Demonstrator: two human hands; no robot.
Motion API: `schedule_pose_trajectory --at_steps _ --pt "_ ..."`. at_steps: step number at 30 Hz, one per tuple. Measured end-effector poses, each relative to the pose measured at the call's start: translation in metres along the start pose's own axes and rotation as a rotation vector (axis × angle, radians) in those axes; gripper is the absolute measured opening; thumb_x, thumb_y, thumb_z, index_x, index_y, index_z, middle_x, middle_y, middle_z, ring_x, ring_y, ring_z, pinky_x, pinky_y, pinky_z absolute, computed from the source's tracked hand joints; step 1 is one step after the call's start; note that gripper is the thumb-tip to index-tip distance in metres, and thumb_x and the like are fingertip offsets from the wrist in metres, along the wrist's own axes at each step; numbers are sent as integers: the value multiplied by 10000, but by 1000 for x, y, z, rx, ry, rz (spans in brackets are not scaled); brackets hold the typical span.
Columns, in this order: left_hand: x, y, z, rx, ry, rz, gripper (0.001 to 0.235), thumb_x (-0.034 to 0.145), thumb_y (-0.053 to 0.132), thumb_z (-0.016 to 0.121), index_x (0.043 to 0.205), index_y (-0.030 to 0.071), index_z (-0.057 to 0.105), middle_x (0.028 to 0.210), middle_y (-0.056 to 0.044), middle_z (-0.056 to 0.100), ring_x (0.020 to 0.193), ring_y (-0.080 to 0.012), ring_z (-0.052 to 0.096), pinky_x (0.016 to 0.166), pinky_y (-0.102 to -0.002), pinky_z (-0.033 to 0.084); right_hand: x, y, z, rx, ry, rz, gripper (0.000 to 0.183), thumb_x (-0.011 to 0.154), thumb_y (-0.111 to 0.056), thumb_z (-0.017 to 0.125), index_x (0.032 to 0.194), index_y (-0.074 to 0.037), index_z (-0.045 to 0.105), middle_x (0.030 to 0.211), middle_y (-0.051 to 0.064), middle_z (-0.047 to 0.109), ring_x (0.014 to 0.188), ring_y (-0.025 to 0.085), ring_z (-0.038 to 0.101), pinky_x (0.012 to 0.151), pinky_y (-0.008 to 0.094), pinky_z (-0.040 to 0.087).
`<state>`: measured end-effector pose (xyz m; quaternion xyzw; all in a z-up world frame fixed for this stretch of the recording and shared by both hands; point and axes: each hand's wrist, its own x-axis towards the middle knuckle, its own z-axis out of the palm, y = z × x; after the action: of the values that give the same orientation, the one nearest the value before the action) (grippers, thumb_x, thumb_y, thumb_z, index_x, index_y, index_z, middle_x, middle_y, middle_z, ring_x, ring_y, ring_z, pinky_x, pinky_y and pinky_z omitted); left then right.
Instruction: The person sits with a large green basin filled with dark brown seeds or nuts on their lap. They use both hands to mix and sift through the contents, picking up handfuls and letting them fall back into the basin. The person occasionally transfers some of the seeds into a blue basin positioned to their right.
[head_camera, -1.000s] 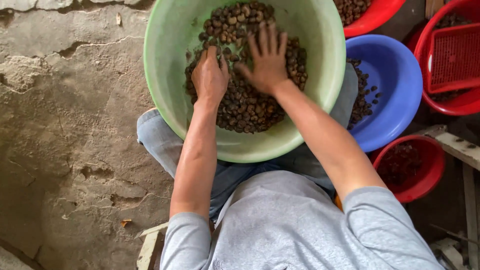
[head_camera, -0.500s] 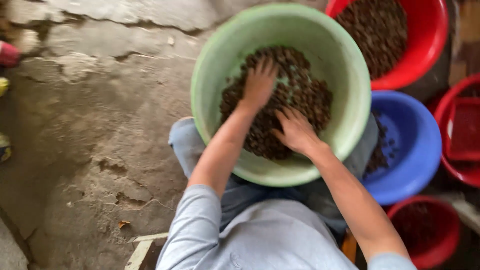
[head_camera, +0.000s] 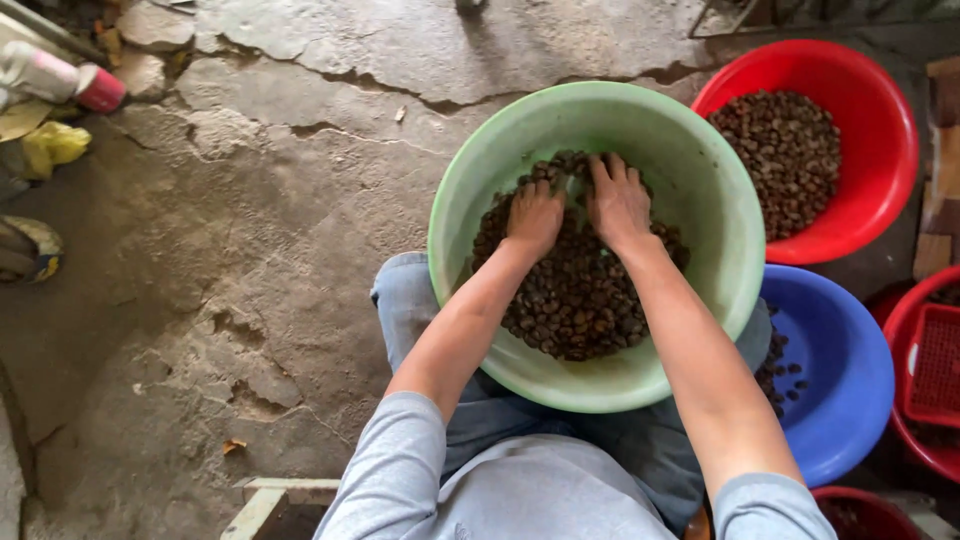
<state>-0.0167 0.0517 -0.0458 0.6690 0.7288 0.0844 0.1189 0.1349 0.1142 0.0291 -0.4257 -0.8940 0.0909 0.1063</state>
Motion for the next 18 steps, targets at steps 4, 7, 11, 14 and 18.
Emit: schedule_pose_trajectory --at_steps 4,7,11,14,18 --pt "-1 -10 -7 -50 -116 -75 432 946 152 677 1350 51 562 1283 -252 565 1189 -436 586 929 -529 538 7 22 55 -294 -32 -34 582 951 -170 718 1490 -100 511 1363 212 529 1180 396 579 845 497 590" --pt "-8 -12 -30 -435 -107 -190 560 882 276 729 1348 30 538 1221 -270 630 1162 -462 645 976 -596 540 -1 38 76 -385 9 -14 515 909 -208 774 1375 -100 585 1257 157 583 1139 343 598 768 418 603" --pt "-15 -18 -77 -1536 77 -295 266 840 96 645 1050 -48 722 896 -197 684 786 -300 634 727 -404 517 -28 53 68 -64 198 -32 506 922 -148 740 1385 -14 588 1211 222 637 1040 413 635 766 477 600" --pt "-19 -27 -97 -1895 63 -296 173 852 29 622 1005 -2 697 852 -93 658 684 -178 609 604 -314 505 -46 41 32 511 225 152 391 925 -81 727 1279 19 597 1087 177 700 894 325 672 779 402 561" --pt "-17 -16 -122 -1865 103 -445 167 900 185 690 889 18 693 835 -98 672 668 -162 621 544 -290 438 -59 14 -56 1426 -22 804 220 958 -170 692 1161 -94 654 875 0 671 578 47 501 422 178 318"
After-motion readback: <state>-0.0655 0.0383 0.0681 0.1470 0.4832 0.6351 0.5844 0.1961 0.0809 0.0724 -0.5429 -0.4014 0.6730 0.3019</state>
